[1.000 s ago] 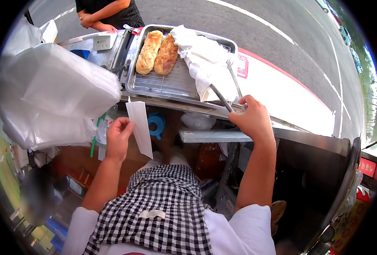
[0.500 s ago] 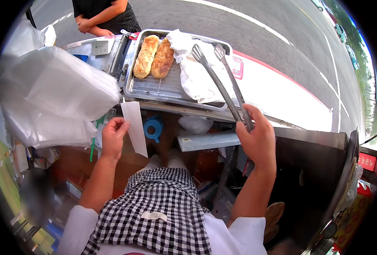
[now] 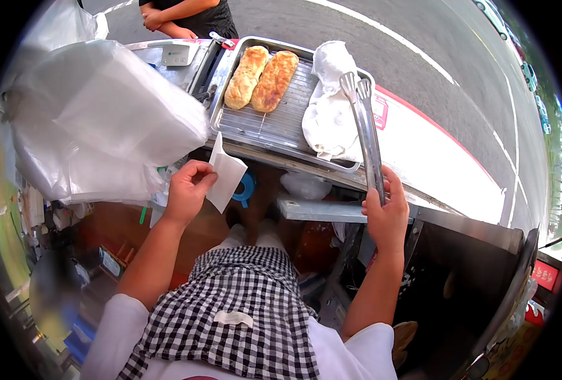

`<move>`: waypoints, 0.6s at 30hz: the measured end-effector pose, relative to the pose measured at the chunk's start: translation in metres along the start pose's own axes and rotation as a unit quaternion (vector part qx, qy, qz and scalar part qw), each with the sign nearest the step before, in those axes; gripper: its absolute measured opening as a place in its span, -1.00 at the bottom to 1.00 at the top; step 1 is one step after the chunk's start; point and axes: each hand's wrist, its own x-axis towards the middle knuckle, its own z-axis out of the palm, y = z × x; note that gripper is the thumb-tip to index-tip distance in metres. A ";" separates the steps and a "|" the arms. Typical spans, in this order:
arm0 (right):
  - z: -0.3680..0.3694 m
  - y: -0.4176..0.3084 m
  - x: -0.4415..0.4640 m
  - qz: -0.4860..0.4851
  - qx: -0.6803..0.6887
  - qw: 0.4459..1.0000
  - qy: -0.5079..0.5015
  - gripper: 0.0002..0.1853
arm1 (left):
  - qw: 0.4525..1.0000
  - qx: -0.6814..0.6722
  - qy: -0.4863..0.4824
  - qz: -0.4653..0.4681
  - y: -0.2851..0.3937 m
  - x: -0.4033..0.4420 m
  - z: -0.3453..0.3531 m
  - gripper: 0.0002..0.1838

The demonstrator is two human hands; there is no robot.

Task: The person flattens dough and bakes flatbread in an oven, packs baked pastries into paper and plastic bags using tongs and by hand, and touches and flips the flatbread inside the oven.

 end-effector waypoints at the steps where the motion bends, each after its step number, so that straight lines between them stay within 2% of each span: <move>1: -0.002 -0.004 -0.011 -0.001 0.071 0.997 -0.001 -0.52 | 1.000 0.017 -0.004 0.013 0.000 0.002 0.000 -0.92; 4: -0.011 -0.006 -0.036 -0.009 0.179 0.981 -0.079 -0.49 | 0.998 0.053 -0.019 0.029 0.001 0.012 0.003 -0.93; 6: -0.020 0.000 -0.044 -0.006 0.167 0.972 -0.164 -0.48 | 0.998 0.053 -0.025 0.005 0.004 0.016 0.006 -0.92; 9: -0.030 0.007 -0.052 0.016 0.165 0.953 -0.253 -0.49 | 0.996 0.075 -0.021 0.035 0.008 0.023 0.007 -0.92; 12: -0.040 0.009 -0.055 0.033 0.143 0.947 -0.285 -0.49 | 0.996 0.070 -0.026 0.057 0.002 0.026 0.004 -0.91; 18: -0.044 0.022 -0.054 0.028 0.152 0.940 -0.305 -0.50 | 0.996 0.078 -0.031 0.020 -0.003 0.030 0.001 -0.92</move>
